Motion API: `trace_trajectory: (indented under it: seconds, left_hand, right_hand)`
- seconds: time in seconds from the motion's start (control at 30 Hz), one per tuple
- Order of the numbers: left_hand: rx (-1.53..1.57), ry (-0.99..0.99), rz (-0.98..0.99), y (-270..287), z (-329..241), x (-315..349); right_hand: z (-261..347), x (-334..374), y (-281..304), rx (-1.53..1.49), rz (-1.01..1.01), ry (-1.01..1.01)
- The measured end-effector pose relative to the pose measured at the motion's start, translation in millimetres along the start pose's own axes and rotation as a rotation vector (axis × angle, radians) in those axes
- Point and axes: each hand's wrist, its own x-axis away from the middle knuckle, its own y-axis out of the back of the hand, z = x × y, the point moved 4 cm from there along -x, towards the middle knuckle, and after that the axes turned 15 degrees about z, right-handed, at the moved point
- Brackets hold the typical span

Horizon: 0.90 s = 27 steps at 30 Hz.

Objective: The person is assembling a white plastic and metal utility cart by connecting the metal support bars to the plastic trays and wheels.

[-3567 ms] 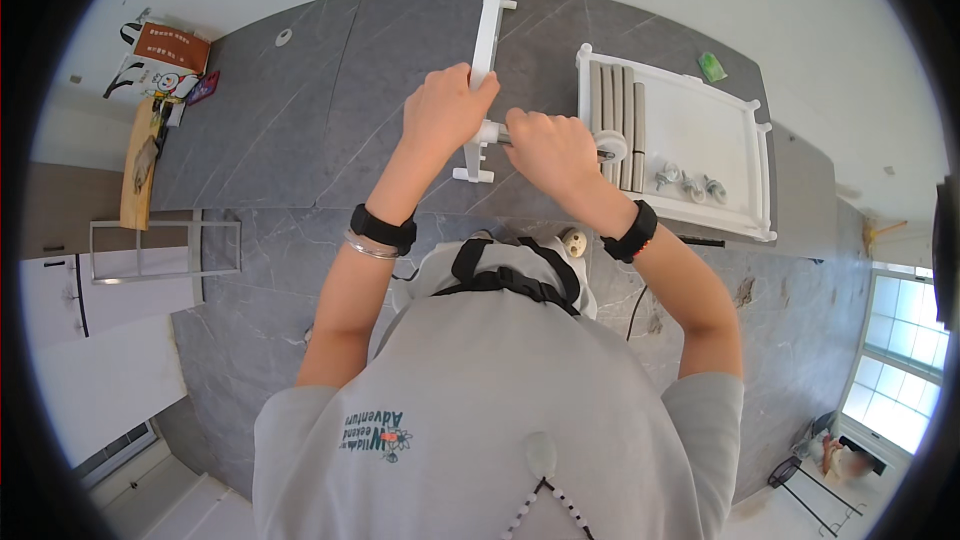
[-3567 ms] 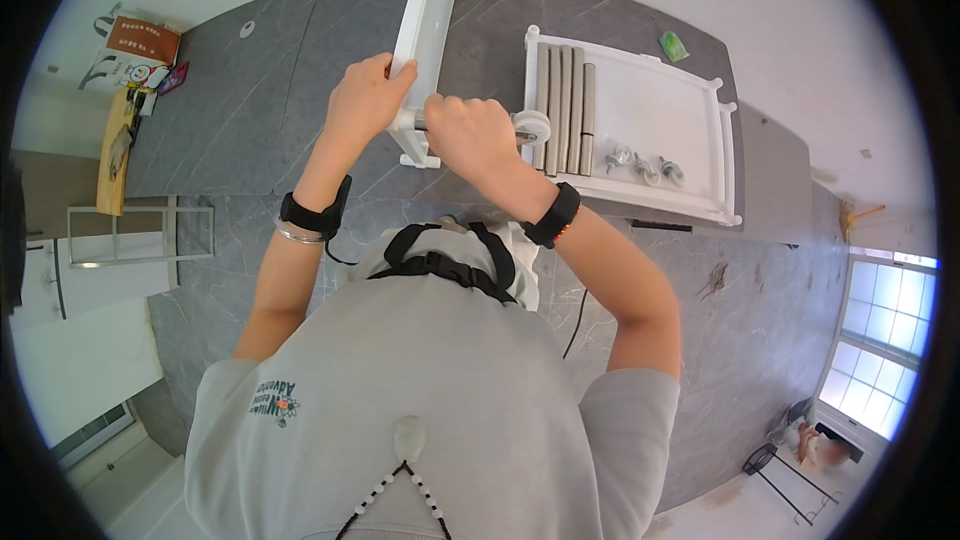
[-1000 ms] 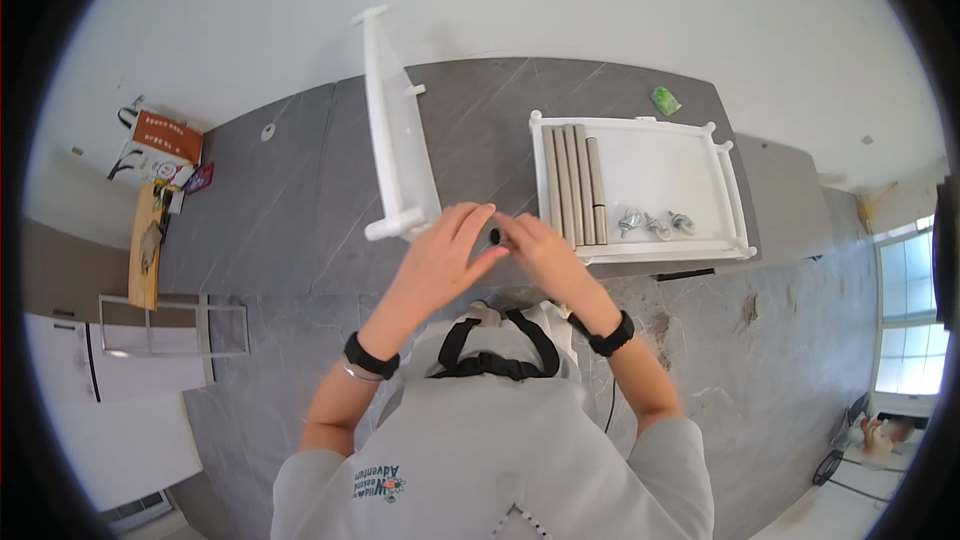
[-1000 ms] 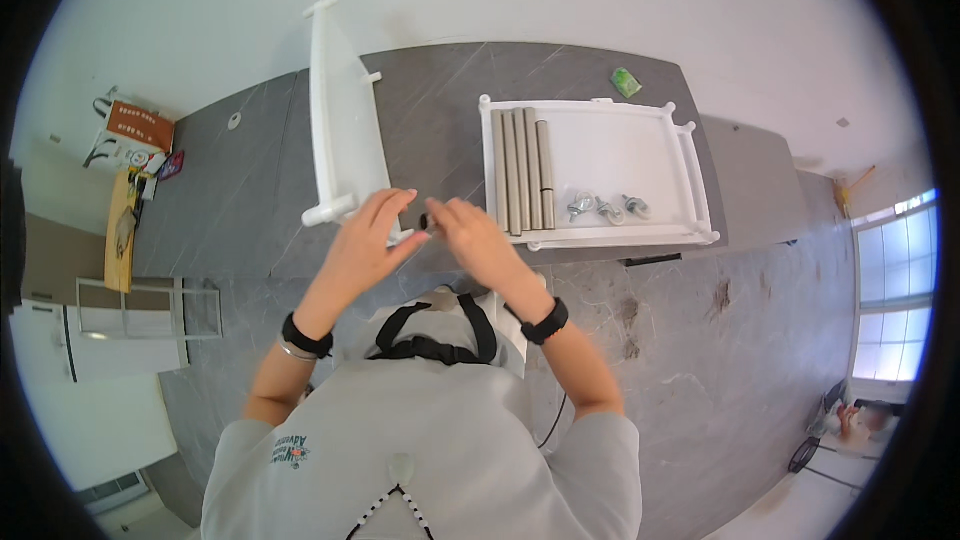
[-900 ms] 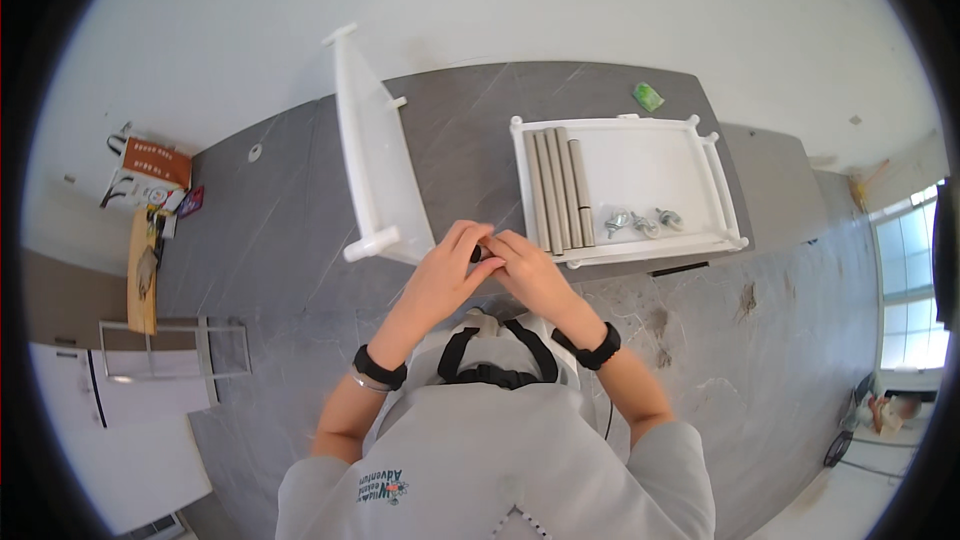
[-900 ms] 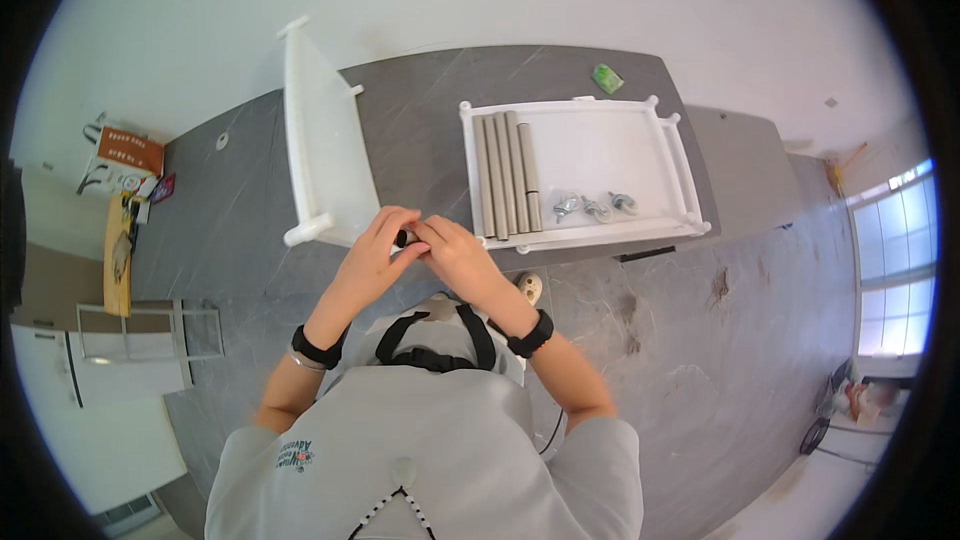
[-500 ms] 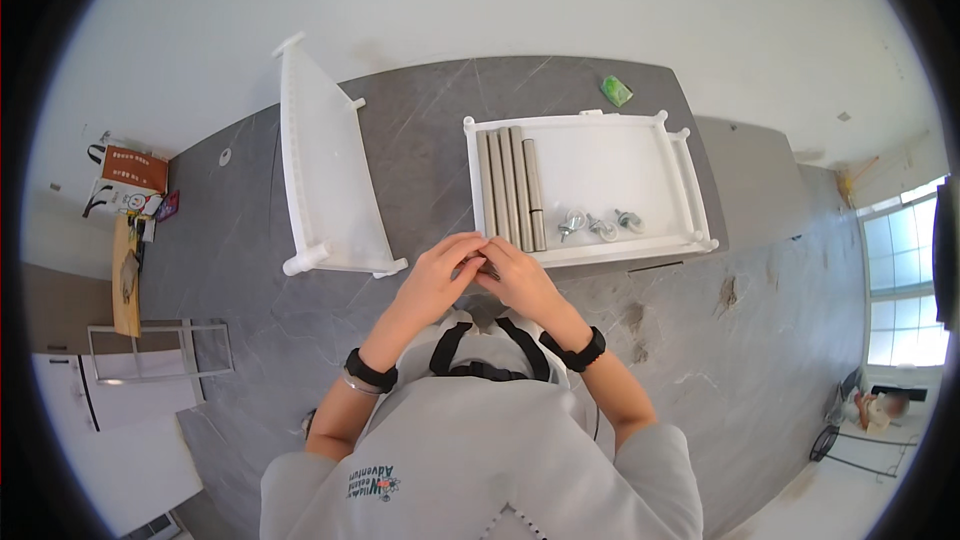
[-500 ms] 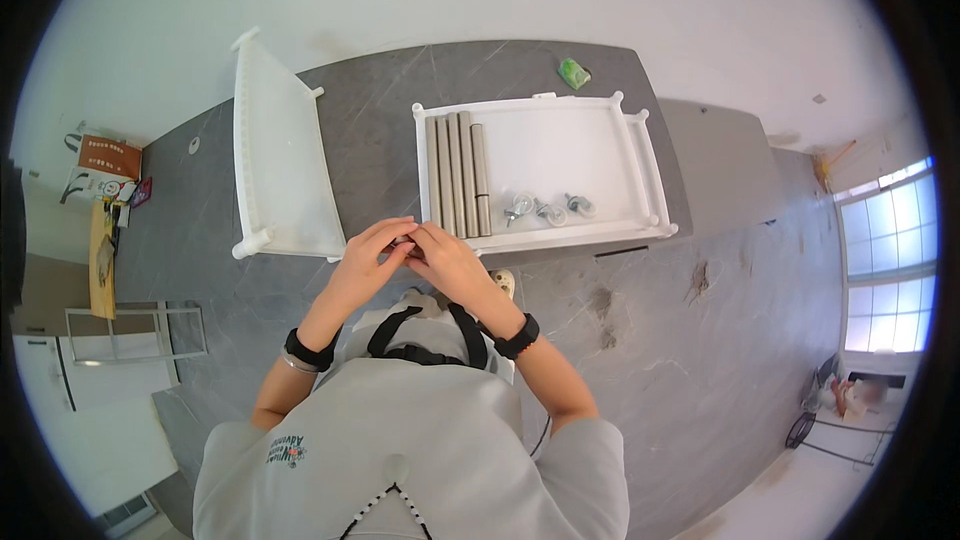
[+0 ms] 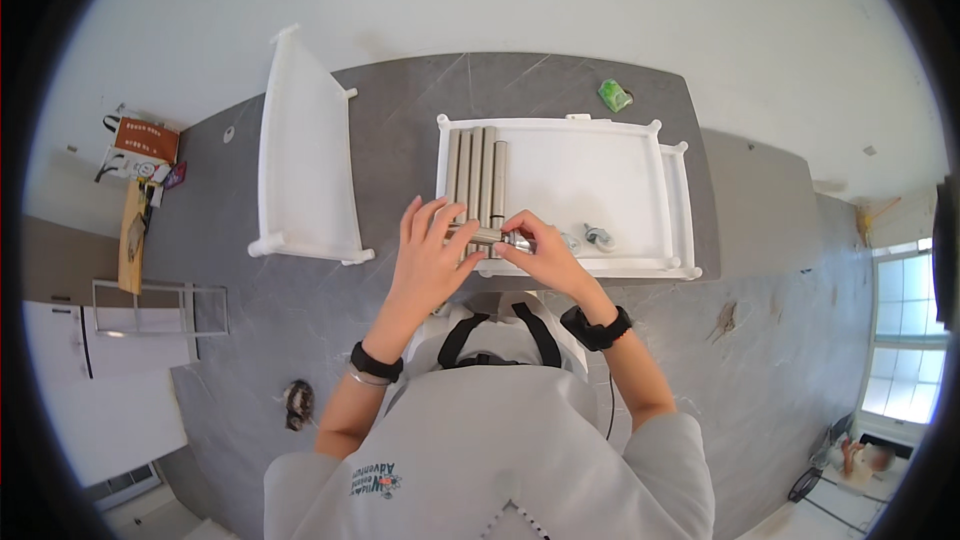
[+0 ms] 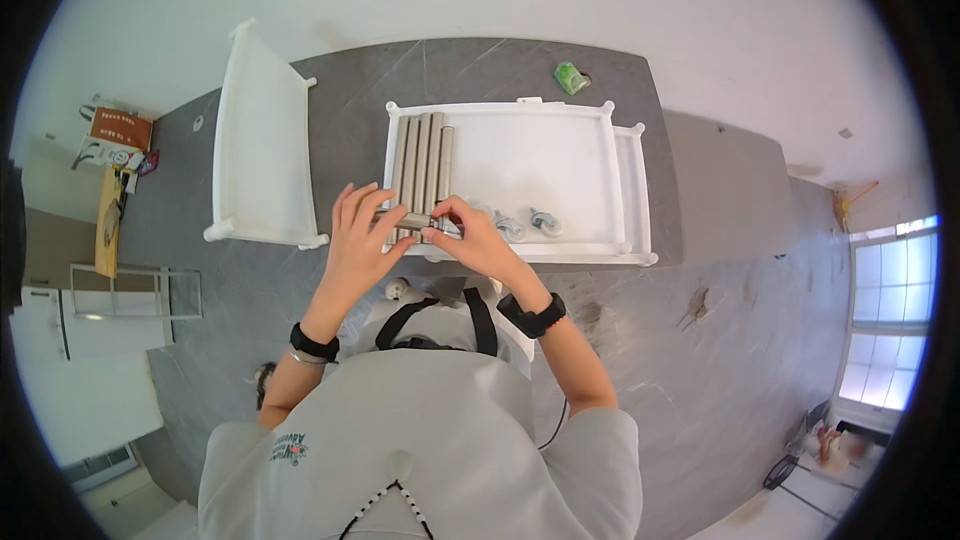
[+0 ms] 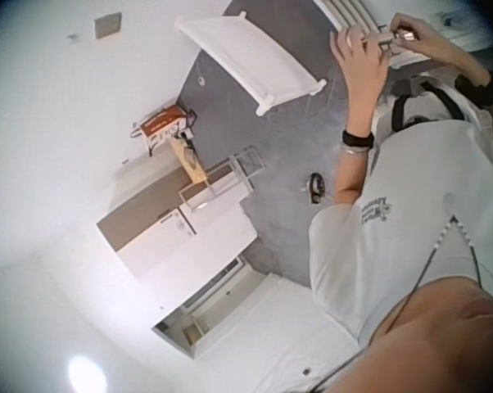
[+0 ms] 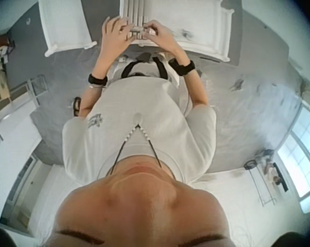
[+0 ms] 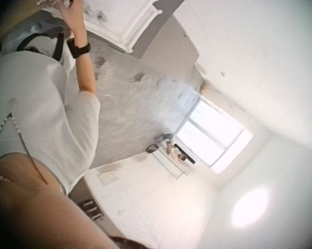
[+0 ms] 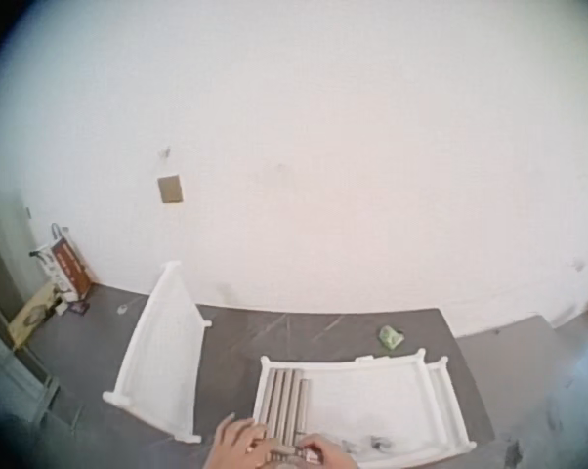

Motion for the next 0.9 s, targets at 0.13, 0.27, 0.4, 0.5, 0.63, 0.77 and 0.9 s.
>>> trace_trajectory:
  seconds: [0.13, 0.27, 0.4, 0.5, 0.63, 0.77, 0.9]
  left_hand:
    - [-0.150, -0.036, 0.078, -35, -12, -8]
    - [-0.153, -0.019, 0.065, -50, -32, -22]
    - [0.134, 0.047, 0.198, -63, -42, -31]
    - [0.215, 0.042, 0.196, -57, -57, -41]
    - [0.262, 0.037, 0.189, -65, -65, -44]
    - [0.466, 0.080, 0.248, -72, -64, -50]
    - [0.487, -0.003, 0.285, -78, -78, -61]
  right_hand:
    - [1, 3, 19, -0.114, 0.068, -0.088]
    - [-6, 9, 41, -0.056, -0.059, -0.185]
    - [-5, 22, 60, 0.501, -0.128, -0.093]
    - [2, 29, 67, 0.645, -0.111, 0.070]
    - [-6, 34, 75, 0.628, -0.088, 0.041]
    - [-13, 43, 81, 0.633, -0.088, 0.025]
    - [-16, 47, 89, 0.613, -0.118, -0.018]
